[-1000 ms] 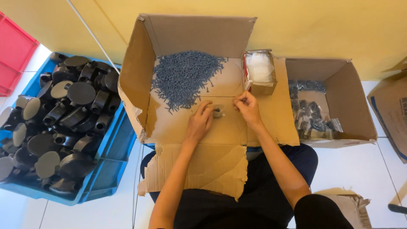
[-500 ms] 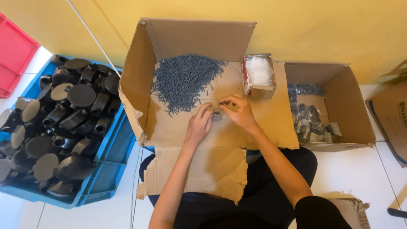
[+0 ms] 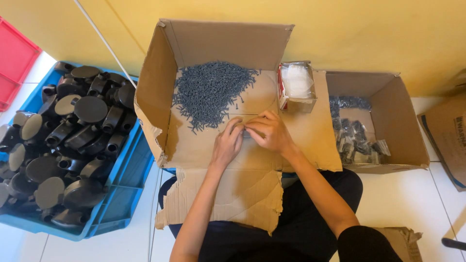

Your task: The person sits on the floor and repeatedly picks small dark screws from a pile in a cardboard box, places them into small clear plastic bags, and sets the filled bags aside. The person handles the screws and bags by hand without using tools.

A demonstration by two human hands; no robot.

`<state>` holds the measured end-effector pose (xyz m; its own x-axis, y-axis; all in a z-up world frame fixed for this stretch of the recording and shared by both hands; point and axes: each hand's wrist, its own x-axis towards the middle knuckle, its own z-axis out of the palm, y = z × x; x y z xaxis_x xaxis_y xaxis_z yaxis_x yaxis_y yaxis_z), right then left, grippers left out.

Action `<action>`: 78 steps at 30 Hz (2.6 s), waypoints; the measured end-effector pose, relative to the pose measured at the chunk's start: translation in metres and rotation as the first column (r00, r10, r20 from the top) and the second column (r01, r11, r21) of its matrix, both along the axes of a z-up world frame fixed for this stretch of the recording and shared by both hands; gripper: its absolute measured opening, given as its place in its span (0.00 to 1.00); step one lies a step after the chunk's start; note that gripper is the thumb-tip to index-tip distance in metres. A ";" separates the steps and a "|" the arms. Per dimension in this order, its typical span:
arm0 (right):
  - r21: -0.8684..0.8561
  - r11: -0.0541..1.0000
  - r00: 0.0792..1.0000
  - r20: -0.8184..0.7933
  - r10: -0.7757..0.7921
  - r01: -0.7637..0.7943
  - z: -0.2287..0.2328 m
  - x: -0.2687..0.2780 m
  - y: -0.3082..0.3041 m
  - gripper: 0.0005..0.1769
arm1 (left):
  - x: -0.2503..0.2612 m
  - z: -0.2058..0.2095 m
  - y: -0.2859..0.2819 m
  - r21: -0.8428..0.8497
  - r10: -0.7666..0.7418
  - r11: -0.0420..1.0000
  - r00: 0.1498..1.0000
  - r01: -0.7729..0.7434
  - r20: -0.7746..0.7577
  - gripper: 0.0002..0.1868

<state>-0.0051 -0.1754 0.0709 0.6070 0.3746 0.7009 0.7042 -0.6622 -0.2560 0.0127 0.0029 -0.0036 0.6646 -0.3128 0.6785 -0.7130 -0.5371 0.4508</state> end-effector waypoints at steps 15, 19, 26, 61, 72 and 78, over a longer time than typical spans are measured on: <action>0.135 0.990 0.997 -0.057 0.042 -0.034 -0.032 0.018 -0.015 0.07 | -0.004 0.003 0.001 0.007 -0.010 1.000 1.000 0.010 -0.015 0.06; 0.297 0.945 0.985 -0.142 -0.097 0.136 -0.040 0.055 -0.016 0.06 | -0.006 0.003 0.000 -0.002 -0.011 1.000 1.000 0.011 -0.027 0.06; 0.098 0.911 0.830 -0.461 -0.315 0.400 -0.070 0.113 0.000 0.08 | 0.002 -0.003 0.001 0.005 -0.001 1.000 0.999 0.002 -0.042 0.06; 0.683 0.671 0.887 -0.454 0.082 0.288 -0.040 0.007 -0.012 0.07 | -0.001 0.006 -0.001 -0.006 -0.006 1.000 0.999 0.005 -0.049 0.05; 0.187 0.980 0.984 -0.173 -0.041 0.073 -0.008 -0.011 0.005 0.05 | -0.008 0.012 0.000 -0.013 -0.024 1.000 0.998 0.025 0.051 0.05; 0.377 0.913 0.962 -0.266 -0.053 0.155 -0.033 0.003 -0.010 0.08 | -0.006 0.007 0.002 -0.030 -0.043 0.999 0.999 0.044 0.030 0.05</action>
<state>-0.0025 -0.1853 0.0379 0.7985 0.0263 0.6014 0.5181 -0.5387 -0.6643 0.0066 0.0045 0.0037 0.6304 -0.3197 0.7073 -0.7487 -0.4910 0.4453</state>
